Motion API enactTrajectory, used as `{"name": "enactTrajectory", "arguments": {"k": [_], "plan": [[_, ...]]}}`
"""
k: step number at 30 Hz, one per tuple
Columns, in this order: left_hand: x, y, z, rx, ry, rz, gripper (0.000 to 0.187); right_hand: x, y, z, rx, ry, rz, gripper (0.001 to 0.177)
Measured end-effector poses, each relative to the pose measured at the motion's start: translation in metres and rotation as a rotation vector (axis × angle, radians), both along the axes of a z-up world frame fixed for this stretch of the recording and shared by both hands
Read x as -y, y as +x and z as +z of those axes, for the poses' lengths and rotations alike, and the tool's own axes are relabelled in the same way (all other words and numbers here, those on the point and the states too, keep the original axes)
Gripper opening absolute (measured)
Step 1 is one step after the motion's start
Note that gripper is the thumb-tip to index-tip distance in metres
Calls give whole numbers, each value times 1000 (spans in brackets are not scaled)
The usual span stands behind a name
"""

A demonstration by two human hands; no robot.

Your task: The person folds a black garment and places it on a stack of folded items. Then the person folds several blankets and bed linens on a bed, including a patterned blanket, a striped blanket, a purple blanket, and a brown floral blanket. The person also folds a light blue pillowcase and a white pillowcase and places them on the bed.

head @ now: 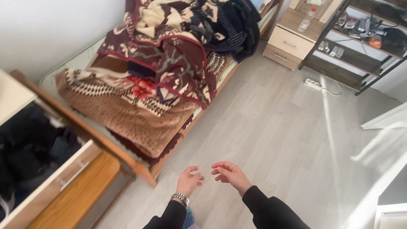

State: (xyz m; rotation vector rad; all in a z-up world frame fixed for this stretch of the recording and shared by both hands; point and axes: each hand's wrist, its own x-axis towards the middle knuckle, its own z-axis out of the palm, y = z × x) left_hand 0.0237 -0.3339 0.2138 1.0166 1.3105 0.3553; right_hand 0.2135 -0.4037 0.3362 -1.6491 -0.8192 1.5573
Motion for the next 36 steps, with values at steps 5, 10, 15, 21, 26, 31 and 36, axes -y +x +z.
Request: {"name": "enactTrajectory", "arguments": {"k": [5, 10, 15, 21, 26, 31, 36], "plan": [[-85, 57, 40, -2, -20, -70, 43, -67, 27, 16, 9, -44, -127, 25], [-154, 123, 37, -25, -65, -163, 42, -128, 77, 6, 5, -147, -233, 25], [-234, 188, 44, 3, -135, -219, 47, -214, 155, -24, 5, -141, -253, 25], [-345, 258, 30, -177, -110, -247, 44, -340, 244, -37, -20, -157, -175, 24], [-426, 312, 58, -205, -64, -231, 44, -428, 317, -52, -14, -105, -100, 23], [-486, 351, 34, -150, -43, -121, 41, -503, 360, -39, 1, -108, -45, 23], [-548, 368, 17, -242, -50, -205, 49, -571, 390, -50, 0, -130, -25, 20]]}}
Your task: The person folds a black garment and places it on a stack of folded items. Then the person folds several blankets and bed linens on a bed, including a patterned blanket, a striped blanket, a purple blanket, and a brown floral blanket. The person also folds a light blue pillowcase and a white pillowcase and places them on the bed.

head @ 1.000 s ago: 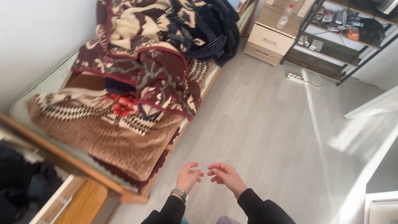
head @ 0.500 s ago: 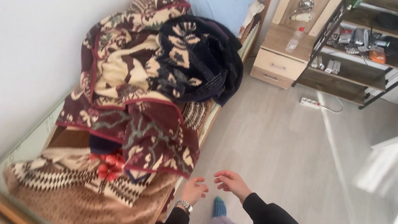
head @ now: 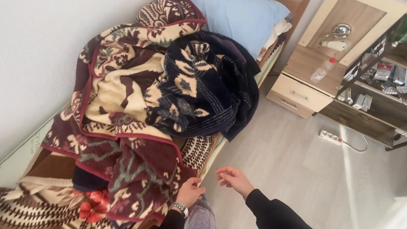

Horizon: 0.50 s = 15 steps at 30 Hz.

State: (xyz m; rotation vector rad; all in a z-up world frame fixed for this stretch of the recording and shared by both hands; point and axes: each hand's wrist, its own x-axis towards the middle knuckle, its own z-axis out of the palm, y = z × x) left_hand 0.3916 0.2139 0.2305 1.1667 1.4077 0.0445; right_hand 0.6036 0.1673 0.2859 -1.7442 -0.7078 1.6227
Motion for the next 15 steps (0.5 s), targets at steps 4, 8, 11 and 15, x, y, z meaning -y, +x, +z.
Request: {"name": "enactTrajectory", "arguments": {"k": [4, 8, 11, 15], "plan": [[-80, 12, -48, 97, -23, 115, 51, -65, 26, -17, 20, 31, 68, 19], [-161, 33, -44, 12, -13, 188, 51, -135, 58, -32, 48, 20, 108, 17], [-224, 56, -23, -25, 15, 159, 51, -200, 72, -23, 76, 30, 126, 16], [-293, 74, -18, -94, 65, 78, 49, -266, 76, -38, 53, 128, 131, 16]]}}
